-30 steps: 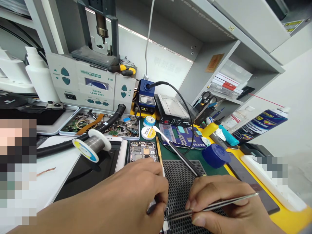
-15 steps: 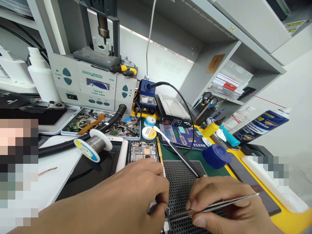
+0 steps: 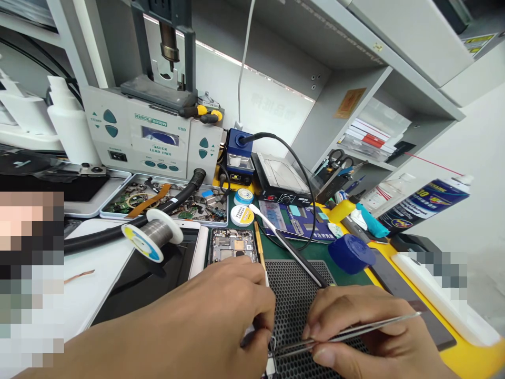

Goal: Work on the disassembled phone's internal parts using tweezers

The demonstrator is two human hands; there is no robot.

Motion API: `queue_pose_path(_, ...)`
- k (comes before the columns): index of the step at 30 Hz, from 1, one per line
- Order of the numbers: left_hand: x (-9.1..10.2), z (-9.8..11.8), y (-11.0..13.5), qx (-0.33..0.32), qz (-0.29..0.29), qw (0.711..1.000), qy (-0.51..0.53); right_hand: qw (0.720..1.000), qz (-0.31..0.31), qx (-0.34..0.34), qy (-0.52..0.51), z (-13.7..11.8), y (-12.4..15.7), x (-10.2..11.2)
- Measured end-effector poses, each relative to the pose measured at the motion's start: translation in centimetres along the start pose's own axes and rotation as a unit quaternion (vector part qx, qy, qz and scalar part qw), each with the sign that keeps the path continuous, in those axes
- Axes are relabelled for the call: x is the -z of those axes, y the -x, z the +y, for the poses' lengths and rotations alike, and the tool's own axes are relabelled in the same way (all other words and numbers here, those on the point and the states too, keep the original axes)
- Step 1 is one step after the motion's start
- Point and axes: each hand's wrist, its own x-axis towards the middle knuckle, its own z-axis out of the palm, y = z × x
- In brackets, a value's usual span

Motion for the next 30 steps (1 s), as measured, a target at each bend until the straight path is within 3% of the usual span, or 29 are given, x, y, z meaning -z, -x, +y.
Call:
queue_pose_path(24,0.20,0.00,-0.14,-0.002,-0.002,1.000,-0.015,1.000,0.009,0.004,0.004,-0.29,-0.24,-0.08)
queue_pose_path(30,0.47,0.11,-0.36,0.009,-0.040,0.999,-0.002,0.999,0.006,0.041,0.012,-0.15,-0.48,-0.18)
